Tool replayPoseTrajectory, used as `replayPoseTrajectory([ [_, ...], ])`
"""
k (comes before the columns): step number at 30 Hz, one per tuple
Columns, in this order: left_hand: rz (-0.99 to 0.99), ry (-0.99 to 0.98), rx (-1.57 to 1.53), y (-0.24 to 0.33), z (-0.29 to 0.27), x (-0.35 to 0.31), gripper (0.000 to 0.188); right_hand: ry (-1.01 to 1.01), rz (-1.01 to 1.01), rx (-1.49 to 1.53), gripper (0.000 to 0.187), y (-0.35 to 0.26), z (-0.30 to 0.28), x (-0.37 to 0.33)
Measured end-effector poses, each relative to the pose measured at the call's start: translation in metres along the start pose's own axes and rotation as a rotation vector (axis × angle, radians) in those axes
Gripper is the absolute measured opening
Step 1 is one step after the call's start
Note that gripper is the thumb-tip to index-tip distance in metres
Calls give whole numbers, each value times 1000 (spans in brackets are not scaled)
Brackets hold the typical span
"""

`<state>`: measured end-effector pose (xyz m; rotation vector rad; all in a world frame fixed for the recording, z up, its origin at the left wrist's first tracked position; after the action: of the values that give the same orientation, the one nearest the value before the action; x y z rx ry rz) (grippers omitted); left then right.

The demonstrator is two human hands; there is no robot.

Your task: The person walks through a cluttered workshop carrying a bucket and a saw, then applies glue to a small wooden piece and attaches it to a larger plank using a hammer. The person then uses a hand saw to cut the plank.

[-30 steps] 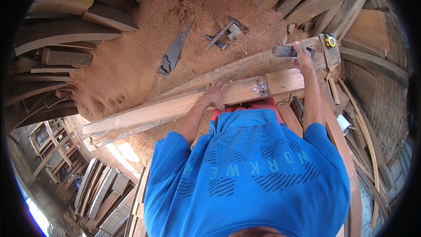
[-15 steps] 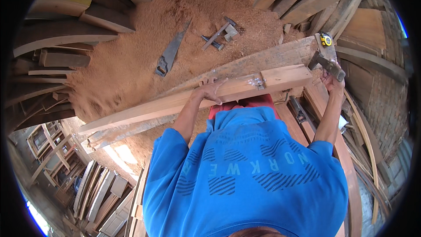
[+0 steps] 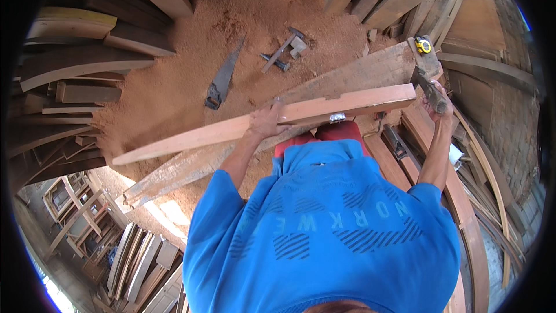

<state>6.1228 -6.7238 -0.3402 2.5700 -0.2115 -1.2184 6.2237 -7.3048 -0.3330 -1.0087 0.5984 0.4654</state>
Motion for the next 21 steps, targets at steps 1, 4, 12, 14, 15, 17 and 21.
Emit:
replayPoseTrajectory([
  [1,17,-27,12,-1,7,-3,92,-57,-43,94,37,1,-1,-9],
  [4,7,-28,50,-13,-9,8,87,-18,-40,62,33,1,10,-16],
  [12,-58,-34,-11,-51,-7,67,91,129,-175,-908,20,3,-1,-30],
  [14,-18,3,-30,-56,-1,71,94,129,-198,-1019,20,26,13,-20],
  [15,2,26,-38,-55,-6,70,96,101,-213,-1152,20,38,23,-12],
  [17,-18,-19,-47,-51,-9,67,96,137,-191,-1279,21,64,43,-1],
  [21,-20,-7,-84,-40,-19,58,93,307,-218,-1355,24,105,56,6],
])
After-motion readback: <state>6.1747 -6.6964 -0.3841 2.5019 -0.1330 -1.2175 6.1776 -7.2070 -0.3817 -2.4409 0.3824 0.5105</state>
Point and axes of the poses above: each hand's wrist, its own x-axis towards the middle knuckle, its own z-axis out of the palm, y = z × x, the point moved 7 cm from there along x, towards the middle knuckle, and after that the axes turned 10 degrees about -y, right-handed, at the moved point
